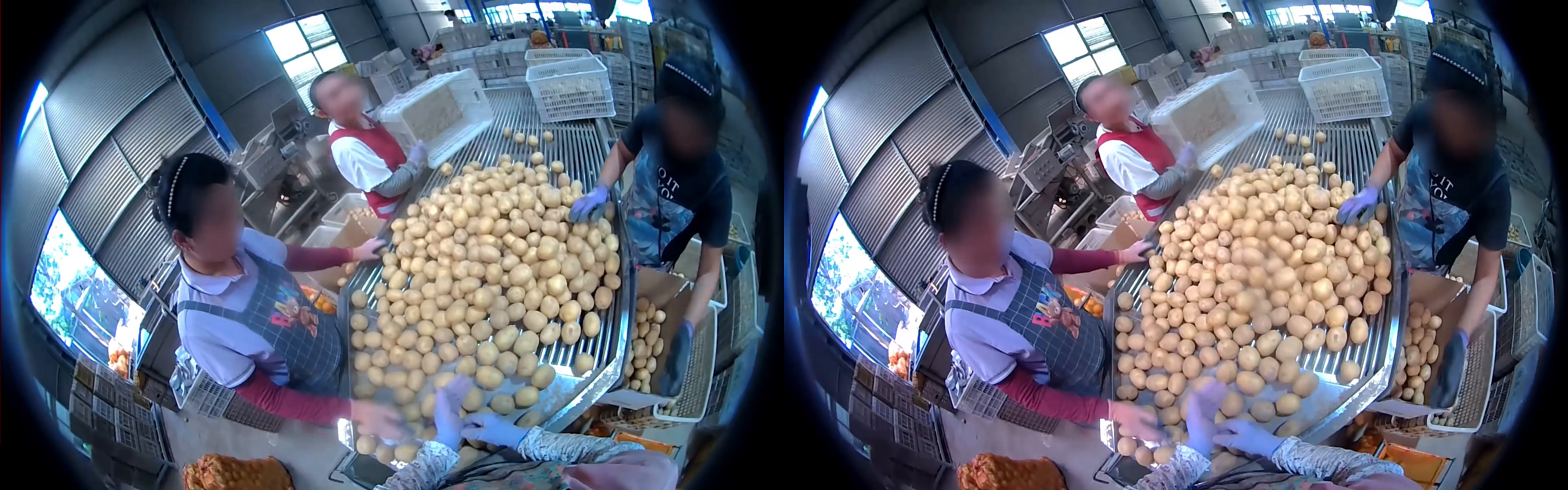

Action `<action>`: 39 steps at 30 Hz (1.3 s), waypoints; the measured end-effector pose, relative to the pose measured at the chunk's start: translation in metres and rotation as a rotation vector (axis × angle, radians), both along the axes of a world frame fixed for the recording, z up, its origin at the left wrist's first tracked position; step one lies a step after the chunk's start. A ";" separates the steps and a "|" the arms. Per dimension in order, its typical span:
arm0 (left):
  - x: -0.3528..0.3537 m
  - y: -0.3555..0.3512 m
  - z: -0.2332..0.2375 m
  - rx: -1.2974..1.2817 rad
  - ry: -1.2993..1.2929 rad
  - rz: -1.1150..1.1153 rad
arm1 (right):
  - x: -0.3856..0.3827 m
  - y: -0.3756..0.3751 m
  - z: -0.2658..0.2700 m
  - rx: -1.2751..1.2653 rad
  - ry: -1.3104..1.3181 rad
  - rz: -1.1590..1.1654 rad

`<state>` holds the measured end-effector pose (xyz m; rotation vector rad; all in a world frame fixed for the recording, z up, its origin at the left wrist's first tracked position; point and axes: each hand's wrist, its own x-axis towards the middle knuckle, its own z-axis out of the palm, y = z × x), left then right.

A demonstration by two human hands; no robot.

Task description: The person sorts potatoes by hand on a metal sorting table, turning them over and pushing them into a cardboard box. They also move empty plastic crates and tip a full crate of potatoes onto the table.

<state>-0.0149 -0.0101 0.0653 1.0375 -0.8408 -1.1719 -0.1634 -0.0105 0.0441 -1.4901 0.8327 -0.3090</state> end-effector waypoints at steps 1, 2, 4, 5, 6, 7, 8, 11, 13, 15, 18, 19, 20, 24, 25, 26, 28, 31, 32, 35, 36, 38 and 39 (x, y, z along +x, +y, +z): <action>-0.001 -0.013 -0.010 0.050 0.063 0.003 | -0.006 -0.009 0.029 0.148 0.073 0.033; -0.006 -0.019 -0.021 0.106 0.128 0.007 | -0.014 -0.015 0.053 0.147 0.079 0.034; -0.021 -0.034 -0.014 0.179 0.000 -0.088 | -0.022 -0.020 0.082 0.174 0.242 0.193; -0.027 -0.044 -0.009 0.243 -0.133 -0.180 | -0.024 -0.014 0.071 0.171 0.243 0.195; -0.042 -0.056 -0.007 0.222 -0.244 -0.269 | -0.029 -0.001 0.050 0.186 0.119 0.062; -0.064 -0.075 -0.005 0.143 -0.398 -0.371 | -0.036 0.005 0.038 0.203 0.000 -0.068; -0.084 -0.086 -0.007 0.056 -0.558 -0.445 | -0.042 0.001 0.036 0.206 0.011 -0.062; -0.151 -0.125 -0.013 -0.180 -1.085 -0.576 | -0.059 -0.016 0.038 -0.077 -0.325 -0.618; -0.185 -0.127 -0.029 -0.200 -1.397 -0.651 | -0.091 -0.034 0.060 0.104 -0.372 -0.578; -0.190 -0.120 -0.044 -0.200 -1.567 -0.712 | -0.128 -0.037 0.072 0.154 0.172 -0.342; -0.160 -0.083 -0.070 -0.462 -1.528 -0.540 | -0.150 -0.023 -0.002 -0.623 0.029 0.020; -0.124 -0.058 -0.023 -0.772 -1.446 -0.489 | -0.144 -0.026 0.016 -0.637 0.027 0.018; -0.095 -0.034 -0.007 -0.728 -1.377 -0.379 | -0.136 -0.022 0.034 -0.513 0.242 0.245; 0.028 0.084 -0.036 -0.338 -1.456 -0.321 | -0.119 0.002 0.011 -1.050 0.157 -0.003; 0.045 0.105 -0.015 -0.226 -1.471 -0.300 | -0.113 0.005 0.006 -1.037 0.161 -0.006; 0.055 0.118 -0.017 -0.222 -1.464 -0.314 | -0.104 0.006 0.007 -1.131 0.252 0.138; 0.067 0.137 -0.033 -0.084 -1.670 -0.248 | -0.084 0.010 -0.005 -1.221 0.349 0.287; 0.039 0.122 -0.054 -0.058 -1.634 -0.064 | -0.059 0.016 -0.020 -1.229 0.448 0.266; 0.028 0.119 -0.054 -0.038 -1.636 0.030 | -0.057 0.013 -0.019 -1.212 0.452 0.270; 0.021 0.117 -0.055 -0.199 -1.551 -0.207 | -0.064 0.005 -0.039 -1.183 0.454 0.381; 0.030 0.122 -0.062 -0.202 -1.526 -0.247 | -0.078 0.000 -0.043 -1.139 0.329 0.358; 0.043 0.127 -0.025 -0.124 -1.544 -0.266 | -0.102 -0.004 -0.013 -1.135 0.343 0.269; 0.049 0.131 -0.010 -0.049 -1.598 -0.251 | -0.109 0.000 -0.001 -1.167 0.326 0.177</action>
